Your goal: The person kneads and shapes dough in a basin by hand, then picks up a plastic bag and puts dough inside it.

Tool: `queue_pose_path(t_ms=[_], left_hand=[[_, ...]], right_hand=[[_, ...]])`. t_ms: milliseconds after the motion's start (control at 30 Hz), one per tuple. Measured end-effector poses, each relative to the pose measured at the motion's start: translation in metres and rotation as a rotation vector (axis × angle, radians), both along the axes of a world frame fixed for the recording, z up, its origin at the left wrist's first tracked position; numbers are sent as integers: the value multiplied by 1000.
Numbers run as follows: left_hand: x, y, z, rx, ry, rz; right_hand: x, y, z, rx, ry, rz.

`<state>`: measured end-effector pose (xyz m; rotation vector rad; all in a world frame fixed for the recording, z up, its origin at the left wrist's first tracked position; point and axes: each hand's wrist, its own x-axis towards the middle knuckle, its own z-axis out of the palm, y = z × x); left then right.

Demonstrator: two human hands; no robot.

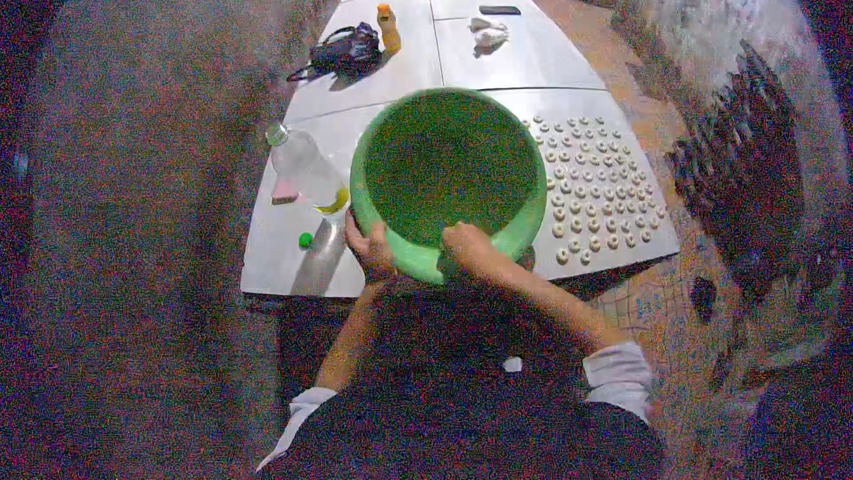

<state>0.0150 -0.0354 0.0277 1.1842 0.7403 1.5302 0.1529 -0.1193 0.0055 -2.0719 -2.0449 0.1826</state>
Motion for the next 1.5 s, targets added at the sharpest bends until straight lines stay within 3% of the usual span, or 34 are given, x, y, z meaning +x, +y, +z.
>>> queue_pose_path(t_ms=[67, 133, 200, 267, 300, 367, 400, 433, 467, 533, 567, 733, 867, 900, 1000, 1033, 1067, 1133, 1167, 1200, 1267, 1300, 1400, 1467, 1500], left_hand=[[-8, 5, -5, -55, 48, -15], [-14, 12, -18, 5, 193, -48], [-15, 27, -52, -5, 107, -57], [-12, 34, -72, -97, 297, 129], [-14, 11, -25, -112, 54, -47], [-19, 13, -29, -148, 47, -92], [-24, 15, -39, -193, 46, -144], [-25, 33, -94, -166, -87, -156], [-27, 33, -84, -159, -86, -152], [-39, 19, -48, -233, 260, -172], [-43, 13, -40, -120, 406, -132], [-52, 2, -17, -197, 319, -174], [-55, -6, -21, -68, 123, -30], [-56, -9, -20, -30, 91, 34], [-54, -18, -2, 81, 97, 107], [-53, -15, -2, 211, 91, 100], [-51, -12, -1, 342, 85, 93], [-44, -22, 21, 329, 163, 116], [-37, -26, 32, 308, 85, 14], [-33, -27, 38, 286, 4, -88], [-31, -15, 35, 217, -18, -151], [-28, -4, 27, 226, -10, -198], [-20, 1, 26, 130, 37, -189], [-17, 9, 16, 114, -18, -286], [-16, 14, 12, 107, -14, -294]], right_hand=[[3, 16, 27, -290, 333, -68], [13, 20, 20, -255, 1217, -40], [14, 24, 39, -179, 1451, -294], [27, 32, 40, -140, 1683, -477], [28, 30, 49, -137, 1679, -463], [28, 26, 65, 8, 2035, -506], [30, 27, 65, 12, 2032, -494], [33, 29, 60, 48, 2050, -416], [36, 33, 53, 80, 2069, -338], [55, 52, 22, 38, 2126, -254], [47, 48, 38, 48, 2169, -262], [29, 53, 63, 249, 2214, -190], [45, 60, 60, 62, 2073, -120], [43, 62, 60, 138, 1965, -293], [52, 68, 55, 138, 1752, -351], [52, 73, 51, 230, 1481, -403], [54, 74, 46, 226, 1483, -404], [57, 76, 39, 355, 1211, -300], [57, 76, 48, 129, 1588, -408], [57, 73, 51, 123, 1590, -408], [59, 66, 59, -77, 2132, -118], [55, 60, 68, -79, 2132, -124], [45, 43, 90, -69, 1746, -8], [52, 44, 88, -91, 1758, 78], [52, 40, 97, -4, 1445, 192]])
